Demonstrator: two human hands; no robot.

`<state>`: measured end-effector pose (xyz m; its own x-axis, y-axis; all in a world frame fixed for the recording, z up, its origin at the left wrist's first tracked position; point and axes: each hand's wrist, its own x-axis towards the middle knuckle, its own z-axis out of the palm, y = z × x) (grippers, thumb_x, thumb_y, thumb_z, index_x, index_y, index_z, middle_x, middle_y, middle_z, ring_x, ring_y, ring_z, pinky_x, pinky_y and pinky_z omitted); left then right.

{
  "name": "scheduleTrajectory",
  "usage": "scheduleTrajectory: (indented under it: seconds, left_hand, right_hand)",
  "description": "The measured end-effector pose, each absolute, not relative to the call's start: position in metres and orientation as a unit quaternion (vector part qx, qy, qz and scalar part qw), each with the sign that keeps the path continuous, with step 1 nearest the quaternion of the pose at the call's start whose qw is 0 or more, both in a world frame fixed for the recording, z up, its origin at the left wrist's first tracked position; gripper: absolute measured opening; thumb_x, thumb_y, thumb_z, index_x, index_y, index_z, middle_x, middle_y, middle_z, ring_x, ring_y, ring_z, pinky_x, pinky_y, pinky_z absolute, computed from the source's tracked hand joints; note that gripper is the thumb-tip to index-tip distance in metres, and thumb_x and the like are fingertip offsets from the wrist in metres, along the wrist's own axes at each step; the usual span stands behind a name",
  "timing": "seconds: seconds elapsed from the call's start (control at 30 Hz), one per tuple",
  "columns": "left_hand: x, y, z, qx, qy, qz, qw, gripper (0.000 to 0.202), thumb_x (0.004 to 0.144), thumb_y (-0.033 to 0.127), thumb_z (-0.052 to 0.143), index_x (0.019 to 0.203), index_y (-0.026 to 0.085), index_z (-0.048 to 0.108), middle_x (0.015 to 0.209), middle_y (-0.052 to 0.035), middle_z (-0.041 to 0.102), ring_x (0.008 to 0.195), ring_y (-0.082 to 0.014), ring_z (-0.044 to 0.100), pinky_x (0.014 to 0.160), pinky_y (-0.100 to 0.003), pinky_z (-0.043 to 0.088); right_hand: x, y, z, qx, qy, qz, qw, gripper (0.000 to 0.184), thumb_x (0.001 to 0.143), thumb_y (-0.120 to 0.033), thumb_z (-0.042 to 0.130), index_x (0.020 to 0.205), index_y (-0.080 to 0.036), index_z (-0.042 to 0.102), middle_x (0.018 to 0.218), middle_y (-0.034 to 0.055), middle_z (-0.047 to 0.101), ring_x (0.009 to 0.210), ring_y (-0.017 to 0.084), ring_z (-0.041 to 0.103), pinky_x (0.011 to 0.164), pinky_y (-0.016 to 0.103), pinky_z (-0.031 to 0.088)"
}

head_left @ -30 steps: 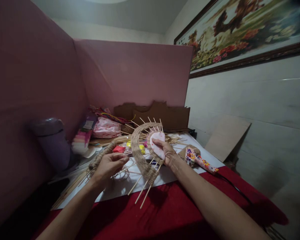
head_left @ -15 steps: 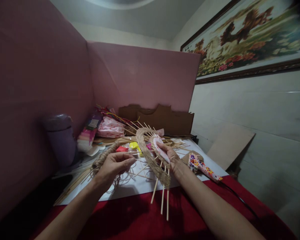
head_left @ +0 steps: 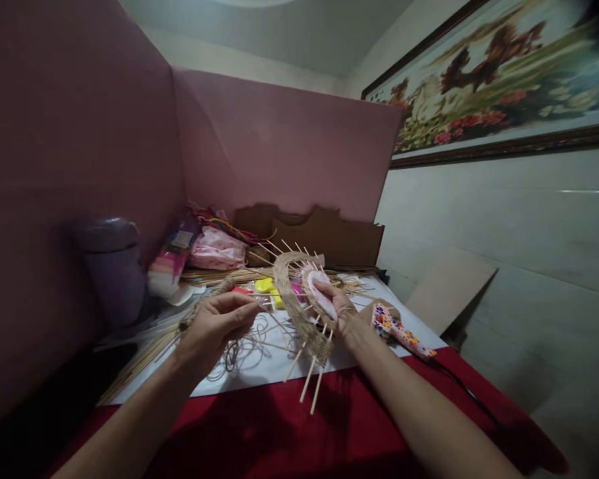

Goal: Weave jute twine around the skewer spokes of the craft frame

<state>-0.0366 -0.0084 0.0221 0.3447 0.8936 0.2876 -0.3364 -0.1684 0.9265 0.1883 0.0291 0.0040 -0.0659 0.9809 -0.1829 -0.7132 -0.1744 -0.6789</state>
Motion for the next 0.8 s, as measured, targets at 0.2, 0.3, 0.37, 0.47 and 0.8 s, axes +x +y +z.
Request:
scheduleTrajectory:
  seconds: [0.2,0.3,0.37,0.47,0.8]
  left_hand:
    - [-0.04,-0.008,0.027,0.559,0.25,0.528,0.588,0.014,0.064,0.026,0.073,0.061,0.014,0.066,0.045,0.0039,0.045,0.043,-0.0034,0.034,0.041,-0.017,0.022]
    - [-0.041,-0.007,0.027,0.559,0.256,0.528,0.586,0.017,0.063,0.027,0.073,0.059,0.014,0.064,0.045,0.0031,0.046,0.045,-0.0044,0.036,0.042,-0.017,0.025]
    - [-0.041,-0.007,0.028,0.56,0.264,0.529,0.58,0.018,0.062,0.028,0.075,0.059,0.014,0.064,0.046,0.0027,0.047,0.045,-0.0049,0.037,0.042,-0.017,0.027]
    - [-0.041,-0.006,0.028,0.563,0.273,0.53,0.572,0.018,0.061,0.027,0.075,0.059,0.014,0.064,0.047,0.0025,0.049,0.046,-0.005,0.039,0.042,-0.016,0.03]
    - [-0.038,-0.01,0.031,0.568,0.285,0.49,0.597,0.02,0.068,0.029,0.07,0.06,0.015,0.059,0.079,-0.0035,0.067,0.049,-0.0049,0.047,0.04,-0.015,0.032]
  right_hand:
    - [0.191,0.034,0.006,-0.3,-0.198,0.674,0.645,0.004,0.075,-0.009,0.056,0.077,-0.011,0.058,0.055,0.004,0.066,0.045,0.014,0.062,0.053,0.026,0.056]
    - [0.193,0.038,0.005,-0.297,-0.193,0.659,0.663,0.006,0.075,-0.008,0.055,0.078,-0.012,0.058,0.055,0.0019,0.065,0.045,0.012,0.061,0.053,0.024,0.056]
    - [0.194,0.04,0.003,-0.298,-0.193,0.65,0.672,0.007,0.074,-0.007,0.056,0.078,-0.012,0.058,0.053,0.0008,0.064,0.043,0.012,0.06,0.051,0.023,0.055]
    - [0.194,0.043,0.002,-0.305,-0.196,0.635,0.683,0.006,0.072,-0.007,0.058,0.076,-0.012,0.058,0.054,0.002,0.065,0.043,0.013,0.059,0.048,0.024,0.054]
    - [0.193,0.046,0.003,-0.341,-0.199,0.566,0.724,0.01,0.066,-0.002,0.064,0.07,-0.01,0.059,0.054,0.0025,0.065,0.043,0.012,0.059,0.047,0.022,0.054]
